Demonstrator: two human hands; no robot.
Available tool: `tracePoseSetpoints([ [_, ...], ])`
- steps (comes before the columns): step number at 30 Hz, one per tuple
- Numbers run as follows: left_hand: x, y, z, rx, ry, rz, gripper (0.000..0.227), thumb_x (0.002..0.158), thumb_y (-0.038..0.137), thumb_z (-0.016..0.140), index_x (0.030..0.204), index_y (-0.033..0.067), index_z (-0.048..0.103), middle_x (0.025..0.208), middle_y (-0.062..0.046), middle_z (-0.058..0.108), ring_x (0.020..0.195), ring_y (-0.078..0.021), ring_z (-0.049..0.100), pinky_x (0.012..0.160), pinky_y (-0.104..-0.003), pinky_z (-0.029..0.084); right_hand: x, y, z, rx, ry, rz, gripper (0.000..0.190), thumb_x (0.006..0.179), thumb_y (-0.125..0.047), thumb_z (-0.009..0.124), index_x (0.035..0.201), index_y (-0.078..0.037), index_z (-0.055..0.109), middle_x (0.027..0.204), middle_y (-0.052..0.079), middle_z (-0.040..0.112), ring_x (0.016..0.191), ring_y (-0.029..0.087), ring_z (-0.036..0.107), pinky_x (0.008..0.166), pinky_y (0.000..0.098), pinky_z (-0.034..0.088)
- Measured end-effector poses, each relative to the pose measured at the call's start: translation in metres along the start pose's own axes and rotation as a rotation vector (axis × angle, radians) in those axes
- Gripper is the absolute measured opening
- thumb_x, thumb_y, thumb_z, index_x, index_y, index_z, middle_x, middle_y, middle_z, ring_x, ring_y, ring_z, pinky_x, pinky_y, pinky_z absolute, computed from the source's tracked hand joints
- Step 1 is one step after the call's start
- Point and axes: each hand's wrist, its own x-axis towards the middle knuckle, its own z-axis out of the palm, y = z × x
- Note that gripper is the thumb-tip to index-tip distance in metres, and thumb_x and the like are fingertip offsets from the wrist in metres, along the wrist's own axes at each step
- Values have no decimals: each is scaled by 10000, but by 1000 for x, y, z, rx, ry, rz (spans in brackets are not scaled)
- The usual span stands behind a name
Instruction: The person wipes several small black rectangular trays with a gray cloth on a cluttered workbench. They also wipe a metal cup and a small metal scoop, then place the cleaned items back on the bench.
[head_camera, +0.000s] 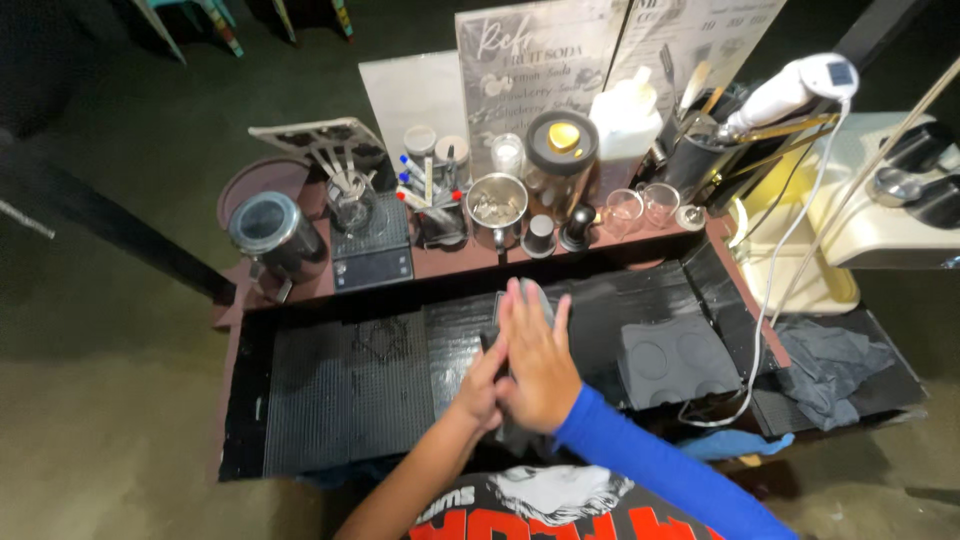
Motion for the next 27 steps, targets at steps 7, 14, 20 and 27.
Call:
tracePoseSetpoints([
  [7,-8,24,-1,83,-70,-1,712,1016,254,601,1655,124,315,1431,-99,565,1237,-196,573,1054,-353,471,17,64,-22,-301,48,204,701,957,-181,541,1611,-10,359,1698,185,343,1602,415,200,1162,800,-41],
  [14,0,12,-6,47,-48,-73,701,991,245,619,1604,60,335,1464,-109,555,1277,-210,585,1083,-371,476,12,12,-6,-121,82,72,603,912,-246,463,1462,-1,437,1588,179,379,1554,448,215,1114,796,-69],
  [20,-12,29,1,46,-110,-31,739,939,190,623,1606,88,324,1468,-103,561,1284,-207,584,1078,-364,468,24,67,-19,-223,85,117,408,982,-165,398,1263,-76,680,1371,128,646,1435,413,414,1084,801,3],
  [27,-20,25,-4,100,-96,-32,775,925,145,657,1623,64,332,1394,-134,600,1240,-214,596,1089,-368,466,-32,178,40,345,140,659,738,1118,-421,266,686,-3,695,645,149,667,656,311,648,723,396,505],
])
